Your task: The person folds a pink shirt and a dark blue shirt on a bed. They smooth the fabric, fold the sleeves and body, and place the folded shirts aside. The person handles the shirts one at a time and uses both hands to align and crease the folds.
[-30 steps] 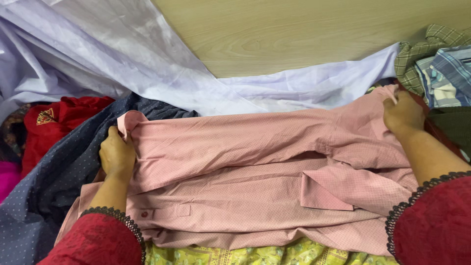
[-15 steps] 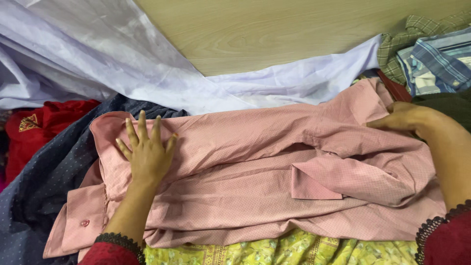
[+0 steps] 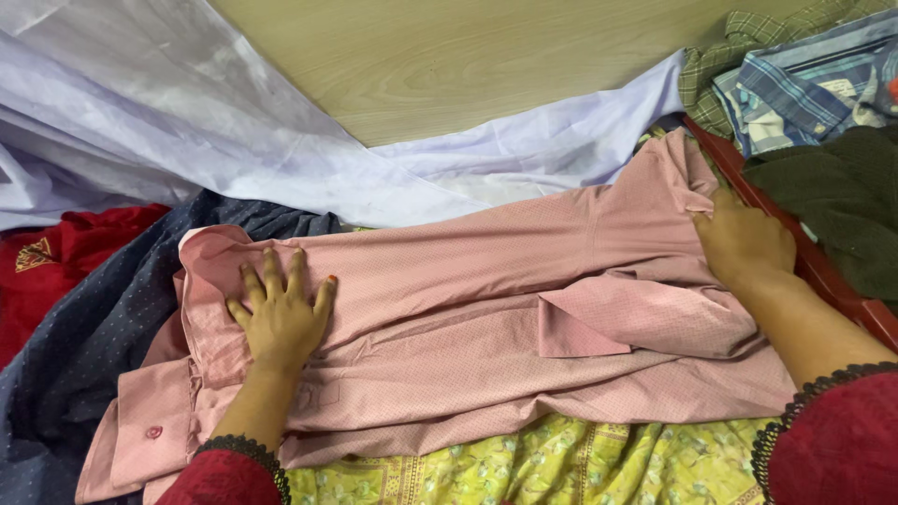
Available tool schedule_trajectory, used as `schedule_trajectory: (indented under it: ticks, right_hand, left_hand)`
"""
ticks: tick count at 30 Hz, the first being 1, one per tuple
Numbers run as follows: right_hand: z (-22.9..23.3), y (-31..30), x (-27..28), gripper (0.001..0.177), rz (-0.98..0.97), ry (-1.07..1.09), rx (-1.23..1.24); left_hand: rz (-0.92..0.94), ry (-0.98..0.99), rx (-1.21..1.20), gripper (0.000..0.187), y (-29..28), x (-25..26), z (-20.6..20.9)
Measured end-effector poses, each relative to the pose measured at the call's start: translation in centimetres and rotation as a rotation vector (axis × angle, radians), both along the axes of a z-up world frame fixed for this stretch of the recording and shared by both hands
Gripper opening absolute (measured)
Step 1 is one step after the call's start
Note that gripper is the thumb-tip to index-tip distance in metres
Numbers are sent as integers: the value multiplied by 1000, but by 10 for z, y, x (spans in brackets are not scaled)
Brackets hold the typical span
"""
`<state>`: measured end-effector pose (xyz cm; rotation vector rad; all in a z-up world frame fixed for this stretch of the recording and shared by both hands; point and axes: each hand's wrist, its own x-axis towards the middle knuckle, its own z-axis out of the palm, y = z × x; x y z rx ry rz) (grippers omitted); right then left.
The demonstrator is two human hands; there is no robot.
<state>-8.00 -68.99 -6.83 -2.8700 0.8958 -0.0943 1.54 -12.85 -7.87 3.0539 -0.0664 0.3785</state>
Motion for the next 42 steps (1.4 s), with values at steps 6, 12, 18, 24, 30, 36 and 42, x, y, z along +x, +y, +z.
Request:
schedule_trajectory:
  ticks: [6, 12, 18, 24, 30, 36, 42]
  right_hand:
    - [-1, -26, 11, 65, 91, -64, 26]
    - [-7, -57, 54, 74, 139, -187, 233]
    - [-25, -68, 102, 68, 159, -123, 647]
    - [-39, -69, 131, 59, 132, -159, 894]
    - [-70, -102, 142, 34, 91, -233, 996]
    - [-90, -103, 140, 28, 131, -300, 1137]
    - [-38, -78, 105, 40, 137, -136, 1172]
  left_hand:
    - [100, 186, 40, 85, -25, 15, 25]
    - [-168, 253, -37, 73, -117, 17, 46]
    - [-507, 235, -54, 62, -220, 1, 43]
    - [-629, 250, -50, 60, -280, -15, 24]
    - [-485, 297, -35, 70, -285, -18, 1]
    - [-517, 191, 22, 70, -285, -16, -14]
    - [-476, 267, 15, 69, -290, -16, -6]
